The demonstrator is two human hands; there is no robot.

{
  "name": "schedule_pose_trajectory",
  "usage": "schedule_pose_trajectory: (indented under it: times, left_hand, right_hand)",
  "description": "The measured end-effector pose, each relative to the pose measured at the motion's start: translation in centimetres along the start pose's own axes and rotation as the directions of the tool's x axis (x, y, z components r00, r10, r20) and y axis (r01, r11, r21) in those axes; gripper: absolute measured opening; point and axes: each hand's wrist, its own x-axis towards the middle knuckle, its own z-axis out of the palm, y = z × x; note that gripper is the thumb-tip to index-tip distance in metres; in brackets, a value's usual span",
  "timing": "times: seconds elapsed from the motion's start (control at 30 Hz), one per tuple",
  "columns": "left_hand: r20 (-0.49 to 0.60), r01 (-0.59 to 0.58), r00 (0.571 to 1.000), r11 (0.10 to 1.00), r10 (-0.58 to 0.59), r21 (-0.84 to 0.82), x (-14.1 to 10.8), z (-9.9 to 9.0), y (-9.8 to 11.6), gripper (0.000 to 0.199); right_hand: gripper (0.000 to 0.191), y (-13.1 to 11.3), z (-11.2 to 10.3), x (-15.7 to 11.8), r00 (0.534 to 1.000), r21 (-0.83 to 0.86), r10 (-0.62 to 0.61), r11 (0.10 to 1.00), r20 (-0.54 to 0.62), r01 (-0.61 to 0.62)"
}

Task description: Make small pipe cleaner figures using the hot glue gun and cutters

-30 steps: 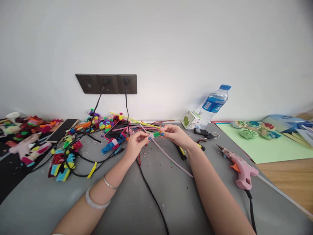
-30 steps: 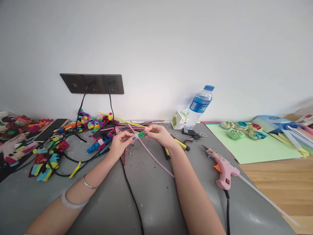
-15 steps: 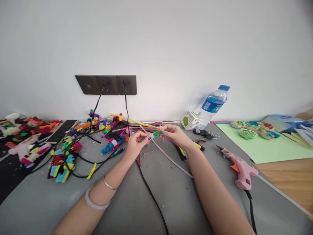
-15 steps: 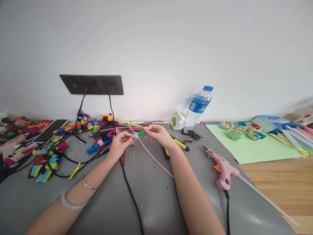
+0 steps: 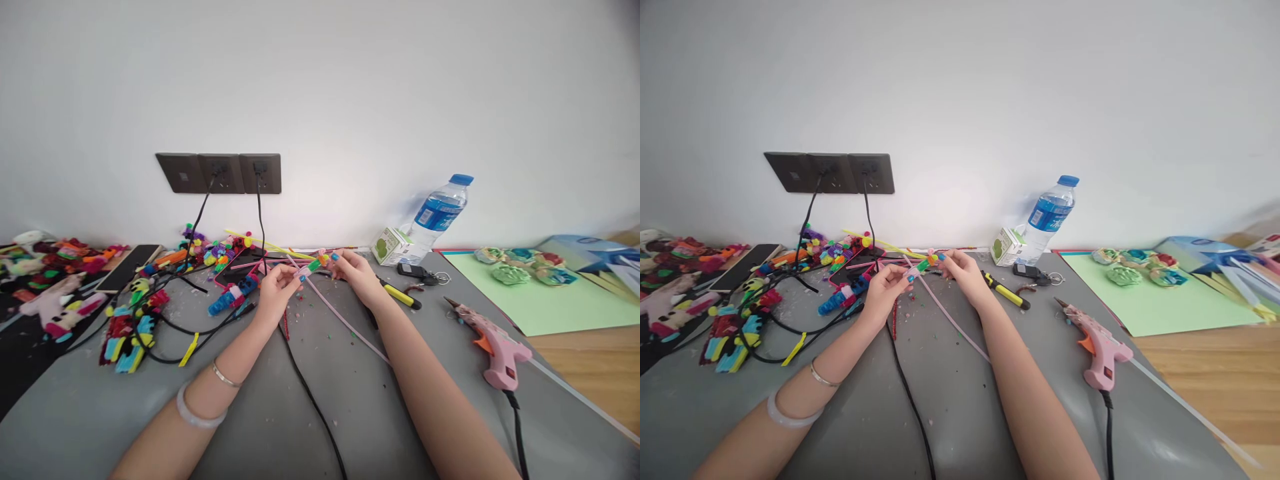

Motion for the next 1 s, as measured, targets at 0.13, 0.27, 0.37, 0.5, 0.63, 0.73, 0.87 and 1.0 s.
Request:
schedule_pose_trajectory:
  times: [0.13, 0.27, 0.37, 0.5, 0.63, 0.73, 0.87, 1.0]
  left_hand:
    - [0.025, -0.041, 0.999, 0.999, 0.04, 0.031, -0.07, 0.16, 0.01, 0.035]
    - [0.048, -0.077, 0.996, 0.995, 0.074, 0.065, -0.06, 0.11, -0.07, 0.029]
    - [0.061, -0.095, 0.994, 0.992, 0.09, 0.089, -0.02, 0.04, -0.16, 0.027]
    - [0.067, -0.111, 0.992, 0.988, 0.104, 0.108, 0.03, 0.01, -0.29, 0.026]
    - [0.055, -0.102, 0.994, 0.99, 0.097, 0.097, 0.05, -0.08, -0.4, 0.026]
    - [0.026, -0.069, 0.997, 0.996, 0.067, 0.056, 0.07, -0.18, -0.42, 0.029]
    - [-0.022, -0.012, 1.0, 1.0, 0.012, -0.012, 0.09, -0.19, -0.33, 0.036]
    - [-0.038, 0.027, 0.999, 0.998, -0.029, -0.06, 0.03, 0.01, -0.16, 0.042]
  right_hand:
    - [0.046, 0.12, 0.33, -0.17, 0.997, -0.054, -0.017, 0.998, 0.079, 0.021]
    - [0.043, 0.22, 0.67, -0.29, 0.989, -0.025, -0.014, 1.0, 0.148, 0.017]
    - [0.041, 0.35, 0.71, -0.21, 0.987, 0.024, -0.041, 0.999, 0.155, 0.038]
    - [0.041, 0.6, 0.6, -0.04, 0.986, 0.106, -0.05, 0.994, 0.159, 0.034]
    - [0.041, 0.82, 0.48, 0.05, 0.985, 0.121, -0.042, 0.992, 0.167, 0.022]
    - [0.044, 0.92, 0.36, 0.08, 0.981, 0.083, -0.023, 0.997, 0.192, 0.007]
    - [0.043, 0.94, 0.11, 0.1, 0.991, 0.028, -0.01, 1.0, 0.131, 0.006]
    - [0.043, 0.66, -0.15, 0.06, 1.0, -0.014, -0.014, 1.0, 0.023, 0.015]
